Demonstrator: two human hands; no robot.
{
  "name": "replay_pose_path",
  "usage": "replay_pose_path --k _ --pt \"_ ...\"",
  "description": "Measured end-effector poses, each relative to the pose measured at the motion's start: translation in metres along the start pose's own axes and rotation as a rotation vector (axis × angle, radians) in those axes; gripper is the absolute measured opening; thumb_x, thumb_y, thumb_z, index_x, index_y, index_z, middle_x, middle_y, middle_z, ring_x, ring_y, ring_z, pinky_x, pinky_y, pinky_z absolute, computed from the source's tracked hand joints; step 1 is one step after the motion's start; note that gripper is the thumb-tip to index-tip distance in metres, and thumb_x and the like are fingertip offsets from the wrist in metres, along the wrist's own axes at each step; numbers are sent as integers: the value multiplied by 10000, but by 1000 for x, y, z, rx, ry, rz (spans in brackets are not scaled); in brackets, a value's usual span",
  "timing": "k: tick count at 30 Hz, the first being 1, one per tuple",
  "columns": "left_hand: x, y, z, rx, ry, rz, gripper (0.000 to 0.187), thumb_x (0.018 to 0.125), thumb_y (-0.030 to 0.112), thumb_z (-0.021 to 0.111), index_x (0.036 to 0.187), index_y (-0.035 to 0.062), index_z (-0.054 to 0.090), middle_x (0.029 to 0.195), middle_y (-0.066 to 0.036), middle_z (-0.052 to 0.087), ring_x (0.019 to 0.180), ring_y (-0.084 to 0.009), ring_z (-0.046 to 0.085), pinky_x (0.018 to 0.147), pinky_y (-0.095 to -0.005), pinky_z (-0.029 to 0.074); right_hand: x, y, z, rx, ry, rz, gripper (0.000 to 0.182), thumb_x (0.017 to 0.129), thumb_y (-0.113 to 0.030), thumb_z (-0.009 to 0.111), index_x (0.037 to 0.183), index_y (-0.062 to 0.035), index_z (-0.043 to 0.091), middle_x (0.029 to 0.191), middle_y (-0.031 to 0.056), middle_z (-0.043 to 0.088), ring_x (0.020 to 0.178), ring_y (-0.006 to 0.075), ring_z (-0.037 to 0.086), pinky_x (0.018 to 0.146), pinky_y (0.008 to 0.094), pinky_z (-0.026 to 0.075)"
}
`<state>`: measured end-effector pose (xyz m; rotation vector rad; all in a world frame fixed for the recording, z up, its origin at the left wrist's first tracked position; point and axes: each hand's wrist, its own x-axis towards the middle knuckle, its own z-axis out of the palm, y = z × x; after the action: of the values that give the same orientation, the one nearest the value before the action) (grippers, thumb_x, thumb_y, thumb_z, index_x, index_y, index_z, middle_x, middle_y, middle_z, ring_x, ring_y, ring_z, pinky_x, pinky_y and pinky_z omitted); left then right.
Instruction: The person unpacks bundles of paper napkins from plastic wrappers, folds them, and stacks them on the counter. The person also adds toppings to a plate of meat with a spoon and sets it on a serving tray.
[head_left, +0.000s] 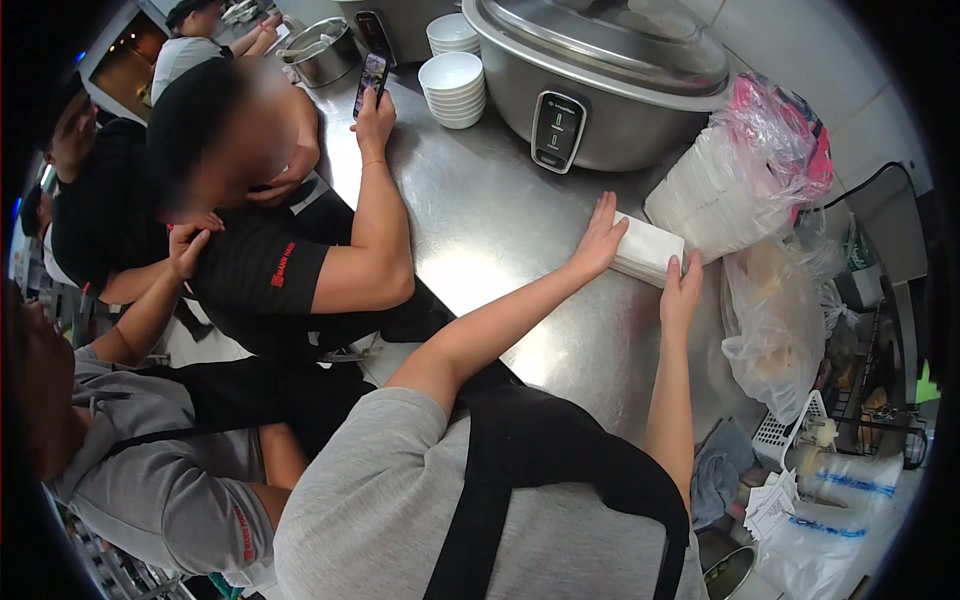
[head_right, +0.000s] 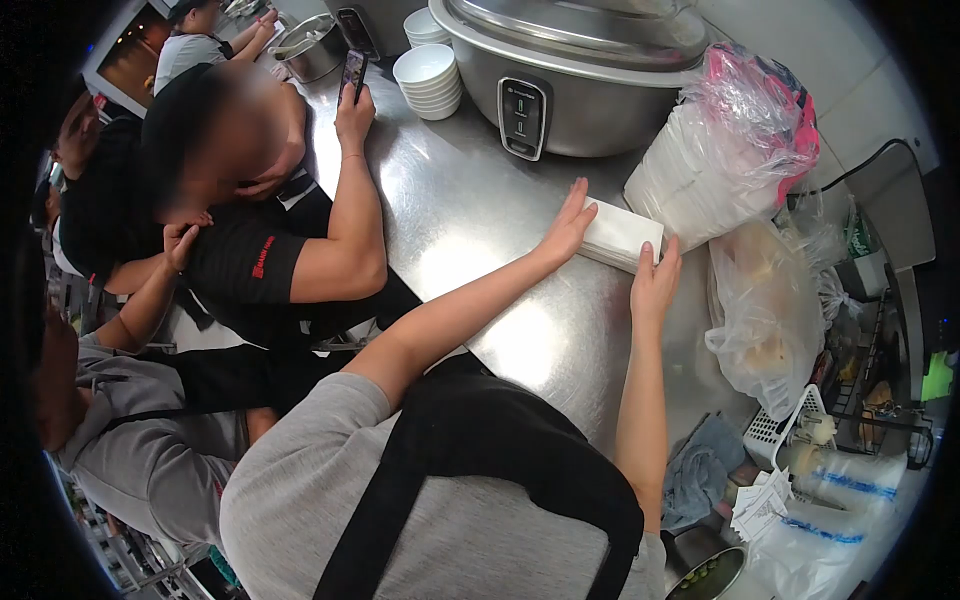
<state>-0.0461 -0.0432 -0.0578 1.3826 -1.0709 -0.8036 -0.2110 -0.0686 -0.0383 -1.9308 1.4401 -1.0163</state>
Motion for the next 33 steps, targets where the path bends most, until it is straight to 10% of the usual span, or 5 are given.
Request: replay_pose_path --k 9,33 --pt "9 22 6 811 -81 492 443 857 217 421 1228 -24 420 1325 -201 365 1285 -350 263 1034 -516 207 36 -33 9 -433 -81 -678 270 848 -93 466 1087 17 527 1129 145 536 1087 321 474 959 410 350" --pt "1 -15 10 782 -50 586 483 756 248 485 1145 -37 463 1074 -171 512 1030 -319 452 956 -451 308 30 24 46 -264 -138 -601 331 859 -106 434 1152 43 470 1164 192 491 1074 356 442 968 431 315"
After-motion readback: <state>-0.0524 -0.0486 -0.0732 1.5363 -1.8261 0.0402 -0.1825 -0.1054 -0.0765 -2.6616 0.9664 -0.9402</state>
